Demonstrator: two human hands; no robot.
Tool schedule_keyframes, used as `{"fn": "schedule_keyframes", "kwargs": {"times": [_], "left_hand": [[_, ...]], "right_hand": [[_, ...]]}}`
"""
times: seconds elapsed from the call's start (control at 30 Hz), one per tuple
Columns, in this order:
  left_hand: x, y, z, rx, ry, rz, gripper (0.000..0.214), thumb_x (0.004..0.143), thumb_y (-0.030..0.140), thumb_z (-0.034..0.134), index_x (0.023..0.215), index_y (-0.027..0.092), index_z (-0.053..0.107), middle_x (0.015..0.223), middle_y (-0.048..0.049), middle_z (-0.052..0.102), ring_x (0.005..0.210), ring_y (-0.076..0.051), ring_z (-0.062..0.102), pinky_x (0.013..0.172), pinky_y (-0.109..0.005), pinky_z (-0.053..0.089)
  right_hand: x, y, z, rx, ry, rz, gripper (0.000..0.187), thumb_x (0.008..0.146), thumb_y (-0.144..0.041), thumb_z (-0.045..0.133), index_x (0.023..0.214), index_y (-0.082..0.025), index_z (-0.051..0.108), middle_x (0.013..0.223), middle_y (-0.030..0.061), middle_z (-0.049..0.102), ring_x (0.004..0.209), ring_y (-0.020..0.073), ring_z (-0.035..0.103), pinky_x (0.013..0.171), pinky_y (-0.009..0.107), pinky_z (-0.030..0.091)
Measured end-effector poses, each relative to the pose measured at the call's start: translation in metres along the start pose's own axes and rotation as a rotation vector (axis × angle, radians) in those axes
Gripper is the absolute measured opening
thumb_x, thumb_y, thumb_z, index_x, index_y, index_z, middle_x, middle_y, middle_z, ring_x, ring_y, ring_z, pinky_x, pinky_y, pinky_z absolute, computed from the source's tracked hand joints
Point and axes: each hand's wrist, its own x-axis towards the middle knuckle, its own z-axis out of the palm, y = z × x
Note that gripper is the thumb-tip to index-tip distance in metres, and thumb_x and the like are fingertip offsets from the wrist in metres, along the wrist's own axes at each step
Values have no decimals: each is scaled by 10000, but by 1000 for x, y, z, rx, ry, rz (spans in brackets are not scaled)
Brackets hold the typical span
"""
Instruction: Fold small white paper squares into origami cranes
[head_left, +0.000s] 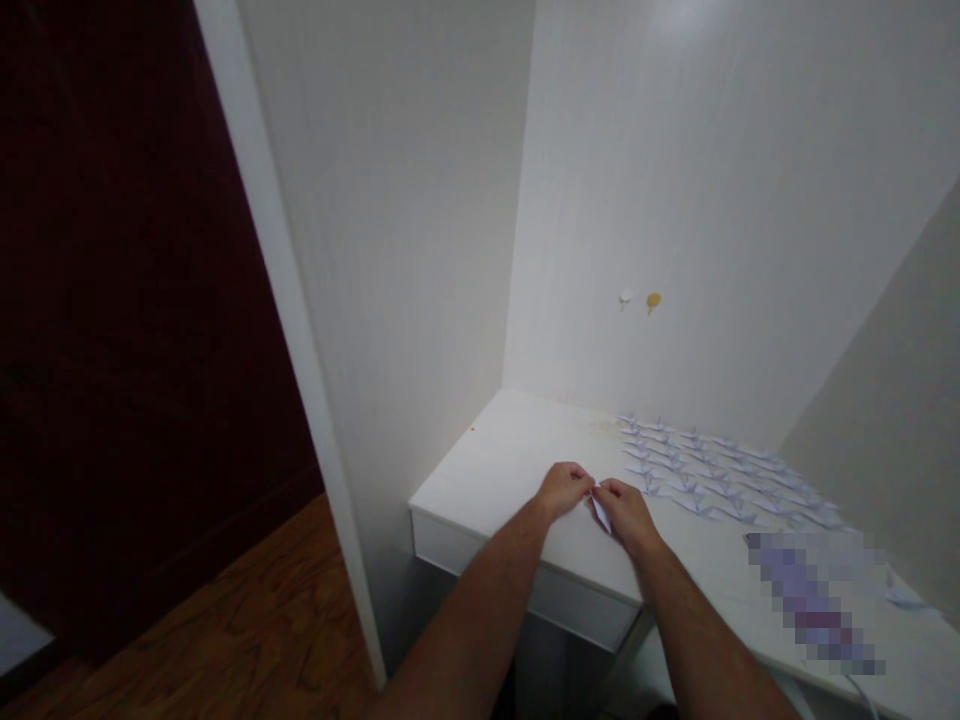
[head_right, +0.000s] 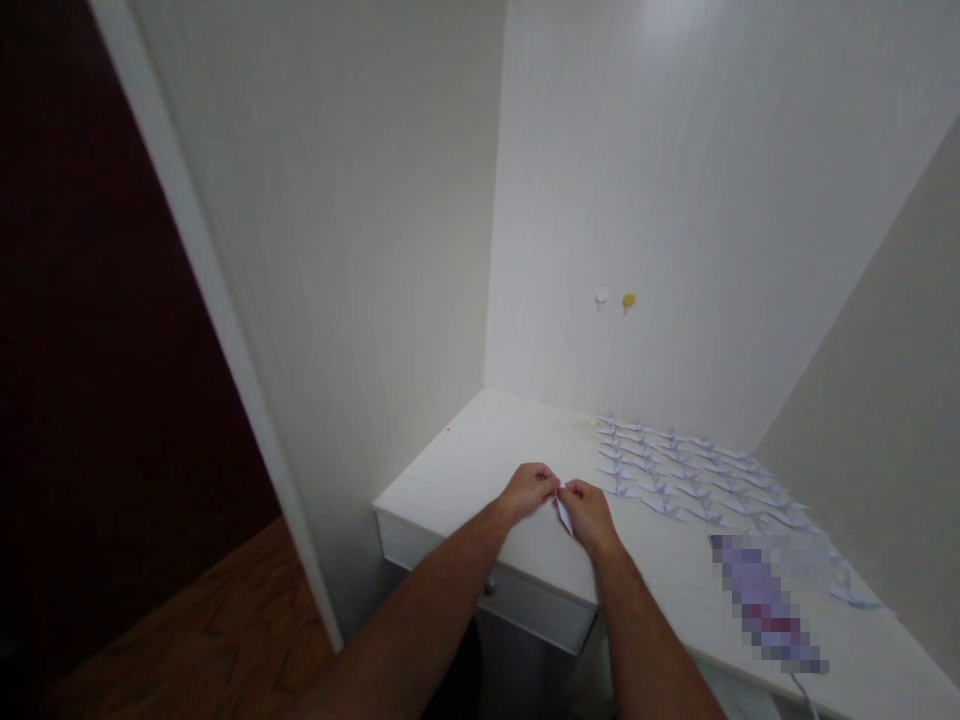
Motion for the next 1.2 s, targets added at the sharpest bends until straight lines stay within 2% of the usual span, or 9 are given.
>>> {"fn": "schedule_keyframes", "kwargs": {"times": [0.3,0.7,0.93,1.2], "left_hand": [[-34,6,-4,97,9,-3,132,703,194,621,738,125,727,701,-40,694,680,-150,602,687,-270,475],[-71,10,-3,169,65,17,146,734,205,619,755,124,739,759,-70,725,748,-168,644,733,-276,490],[-74,14,-5,127,75,52,93,705,149,609,650,155,684,683,-32,679,705,-153,610,723,-273,473],[-70,12,-4,2,72,52,55,646,203,622,615,167,650,578,-3,609,590,-138,536,590,-251,415]], "right_hand": [[-32,-7,3,40,1,-6,272,709,-428,601,669,-163,650,587,8,607,576,156,511,559,259,373],[-67,-20,5,-10,54,-72,283,687,-430,574,626,-164,648,618,33,632,612,169,542,611,271,402],[-67,-20,8,-21,77,-17,252,662,-409,565,614,-172,635,600,25,635,573,146,527,561,248,384],[-58,-13,8,25,81,8,179,651,-340,602,642,-167,648,615,-6,632,597,127,529,581,229,398]]}}
